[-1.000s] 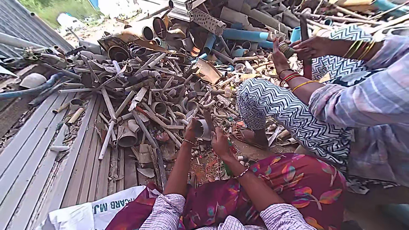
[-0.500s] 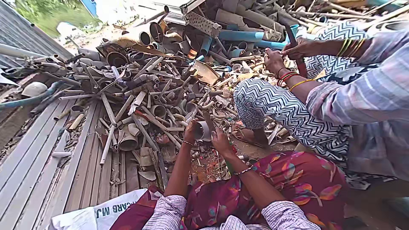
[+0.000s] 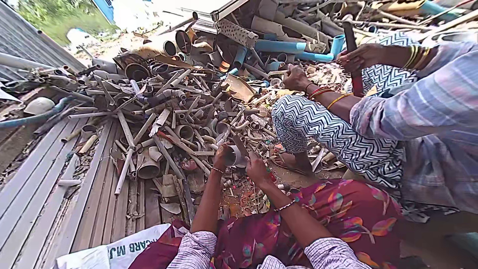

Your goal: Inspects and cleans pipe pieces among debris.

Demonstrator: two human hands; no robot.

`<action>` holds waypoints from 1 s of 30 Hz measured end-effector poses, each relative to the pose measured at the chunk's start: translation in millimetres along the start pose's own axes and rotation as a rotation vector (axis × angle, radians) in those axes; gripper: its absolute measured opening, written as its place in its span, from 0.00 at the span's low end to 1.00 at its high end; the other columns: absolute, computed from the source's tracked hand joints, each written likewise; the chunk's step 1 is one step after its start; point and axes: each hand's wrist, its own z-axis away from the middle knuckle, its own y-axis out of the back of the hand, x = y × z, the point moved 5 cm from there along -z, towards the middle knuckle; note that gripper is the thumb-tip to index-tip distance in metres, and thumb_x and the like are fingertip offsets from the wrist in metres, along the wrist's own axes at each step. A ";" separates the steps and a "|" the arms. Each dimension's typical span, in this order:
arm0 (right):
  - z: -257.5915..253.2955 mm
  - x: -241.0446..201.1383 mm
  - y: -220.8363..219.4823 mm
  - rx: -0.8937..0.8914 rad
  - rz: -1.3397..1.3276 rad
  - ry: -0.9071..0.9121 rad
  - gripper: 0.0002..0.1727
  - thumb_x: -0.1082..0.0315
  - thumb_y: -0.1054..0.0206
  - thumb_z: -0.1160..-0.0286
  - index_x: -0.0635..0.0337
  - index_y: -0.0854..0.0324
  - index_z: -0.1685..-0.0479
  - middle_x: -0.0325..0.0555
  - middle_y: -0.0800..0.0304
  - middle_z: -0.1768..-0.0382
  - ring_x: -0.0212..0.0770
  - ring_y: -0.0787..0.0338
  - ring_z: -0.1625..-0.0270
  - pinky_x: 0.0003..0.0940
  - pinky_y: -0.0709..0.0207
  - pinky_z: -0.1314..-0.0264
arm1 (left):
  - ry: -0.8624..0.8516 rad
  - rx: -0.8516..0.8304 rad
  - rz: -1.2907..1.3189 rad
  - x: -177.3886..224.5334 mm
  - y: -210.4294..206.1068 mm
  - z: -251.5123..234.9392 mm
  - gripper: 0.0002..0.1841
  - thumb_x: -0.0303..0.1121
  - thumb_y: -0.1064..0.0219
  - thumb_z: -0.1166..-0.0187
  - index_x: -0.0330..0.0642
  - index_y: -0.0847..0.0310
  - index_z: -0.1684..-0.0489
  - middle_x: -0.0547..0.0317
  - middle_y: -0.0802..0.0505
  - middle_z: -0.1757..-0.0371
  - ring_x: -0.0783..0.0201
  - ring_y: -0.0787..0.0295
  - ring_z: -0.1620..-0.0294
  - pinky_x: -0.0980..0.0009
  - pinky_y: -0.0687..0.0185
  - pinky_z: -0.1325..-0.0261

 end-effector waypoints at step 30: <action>1.1 5.7 -2.8 0.014 -0.061 -0.029 0.23 0.66 0.52 0.05 0.74 0.29 0.24 0.72 0.11 0.46 0.65 0.11 0.38 0.57 0.24 0.31 | 0.030 0.106 0.221 -1.1 -4.4 2.4 0.32 0.55 0.68 0.05 0.37 0.30 0.27 0.50 0.12 0.48 0.63 0.14 0.50 0.63 0.16 0.43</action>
